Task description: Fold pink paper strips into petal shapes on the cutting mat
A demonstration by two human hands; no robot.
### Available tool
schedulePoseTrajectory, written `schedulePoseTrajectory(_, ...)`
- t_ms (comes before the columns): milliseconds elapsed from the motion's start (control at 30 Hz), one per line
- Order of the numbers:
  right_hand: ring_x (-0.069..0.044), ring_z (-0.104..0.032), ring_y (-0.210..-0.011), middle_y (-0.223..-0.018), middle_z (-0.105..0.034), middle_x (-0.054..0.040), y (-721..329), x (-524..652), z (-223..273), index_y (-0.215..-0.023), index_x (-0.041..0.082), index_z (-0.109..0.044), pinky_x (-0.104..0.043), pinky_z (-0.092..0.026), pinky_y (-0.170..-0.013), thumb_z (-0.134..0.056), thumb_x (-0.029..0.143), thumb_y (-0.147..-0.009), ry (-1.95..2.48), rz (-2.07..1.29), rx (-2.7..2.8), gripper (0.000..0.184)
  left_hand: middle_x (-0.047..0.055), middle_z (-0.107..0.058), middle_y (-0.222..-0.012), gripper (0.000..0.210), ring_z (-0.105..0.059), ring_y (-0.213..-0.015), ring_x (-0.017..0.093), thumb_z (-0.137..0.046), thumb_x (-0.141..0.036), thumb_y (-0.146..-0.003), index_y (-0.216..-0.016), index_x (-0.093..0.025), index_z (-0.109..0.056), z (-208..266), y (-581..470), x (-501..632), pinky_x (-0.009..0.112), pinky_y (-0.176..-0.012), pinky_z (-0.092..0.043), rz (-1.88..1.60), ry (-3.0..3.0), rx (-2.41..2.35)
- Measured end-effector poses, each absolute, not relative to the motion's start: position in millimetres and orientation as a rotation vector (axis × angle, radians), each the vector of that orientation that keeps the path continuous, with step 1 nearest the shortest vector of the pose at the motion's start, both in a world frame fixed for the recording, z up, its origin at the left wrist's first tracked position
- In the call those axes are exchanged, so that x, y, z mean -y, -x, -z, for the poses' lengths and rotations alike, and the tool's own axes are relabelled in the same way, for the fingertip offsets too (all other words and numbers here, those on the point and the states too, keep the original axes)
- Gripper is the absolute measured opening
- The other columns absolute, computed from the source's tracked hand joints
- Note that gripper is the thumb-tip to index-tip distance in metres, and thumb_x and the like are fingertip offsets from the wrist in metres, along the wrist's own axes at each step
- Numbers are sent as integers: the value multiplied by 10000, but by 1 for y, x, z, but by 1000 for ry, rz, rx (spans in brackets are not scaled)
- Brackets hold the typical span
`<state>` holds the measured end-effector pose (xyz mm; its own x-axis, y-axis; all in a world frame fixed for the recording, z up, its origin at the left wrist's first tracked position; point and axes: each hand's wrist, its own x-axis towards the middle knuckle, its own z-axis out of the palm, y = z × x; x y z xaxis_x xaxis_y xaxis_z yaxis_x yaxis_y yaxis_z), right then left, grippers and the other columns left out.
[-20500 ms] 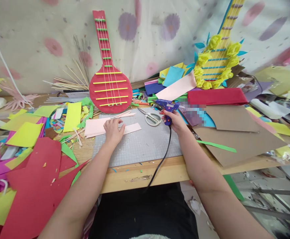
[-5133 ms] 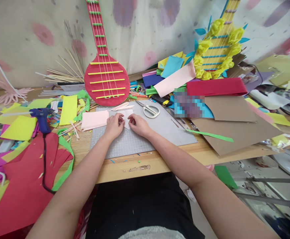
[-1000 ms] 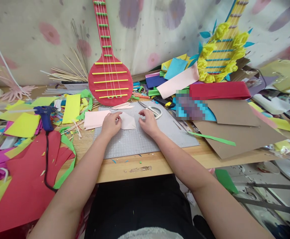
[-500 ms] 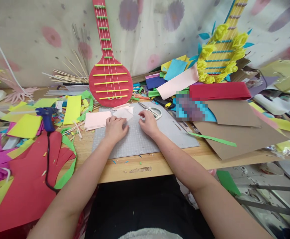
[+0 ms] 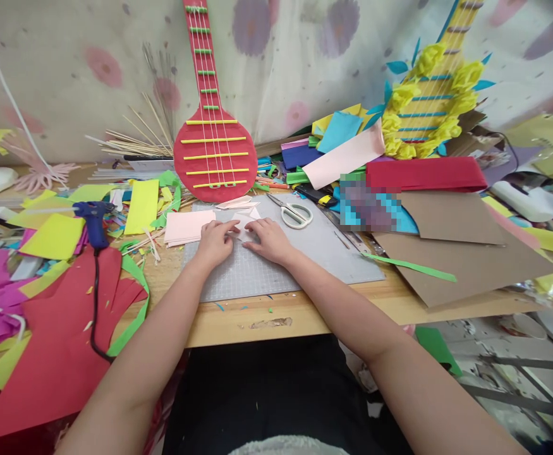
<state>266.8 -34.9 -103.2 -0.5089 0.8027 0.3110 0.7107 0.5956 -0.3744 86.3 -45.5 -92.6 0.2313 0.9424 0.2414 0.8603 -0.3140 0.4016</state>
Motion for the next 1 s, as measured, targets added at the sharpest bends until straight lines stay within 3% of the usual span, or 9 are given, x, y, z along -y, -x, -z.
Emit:
schedulePoseTrajectory(167,-199,-499,-928,-923,-639,-62,-270,36,102,-1040,160,-570,-328,-358,-838,-510,196,-842,1212,-240,2367,209,-6,-708,-996,478,-525,-989,226,-468,-107,-697,-1140,-216,-609,94,-88,45,403,-967,-330,-758,-2307,-1731)
schedulePoseTrajectory(333,-199,-491,-926,-950,-620,-68,-270,35,102,-1004,166,-581,-327,-368,-829,-626,316,-790,1166,-309,2380,265,-16,-720,-942,460,-532,-958,221,-468,-112,-708,-1131,-220,-612,94,-85,45,393,-948,-350,-828,-2268,-1688)
schedulePoseTrajectory(500,-202,-482,-918,-939,-618,-78,-267,33,103,-990,152,-598,-328,-371,-825,-530,185,-839,1242,-262,2375,169,-38,-725,-911,477,-543,-932,212,-458,-78,-689,-1111,-230,-622,96,-86,44,395,-952,-341,-774,-2307,-1608)
schedulePoseTrajectory(667,-204,-455,-945,-957,-610,-72,-270,32,106,-999,166,-622,-323,-369,-842,-427,49,-816,1135,-168,2372,291,-39,-731,-872,469,-551,-926,209,-461,-68,-674,-1080,-226,-636,95,-89,45,392,-943,-347,-754,-2285,-1569)
schedulePoseTrajectory(833,-204,-443,-955,-946,-606,-67,-273,32,107,-884,187,-674,-317,-380,-837,-459,50,-794,1093,-213,2377,270,-31,-725,-847,428,-551,-931,199,-479,-82,-693,-1063,-228,-635,94,-89,45,379,-943,-346,-786,-2262,-1561)
schedulePoseTrajectory(1000,-195,-466,-968,-951,-631,-55,-277,32,105,-861,184,-685,-324,-377,-883,-539,92,-782,1057,-339,2367,191,12,-674,-944,317,-531,-956,218,-598,-217,-702,-1017,-234,-624,97,-90,44,368,-891,-367,-819,-2254,-1699)
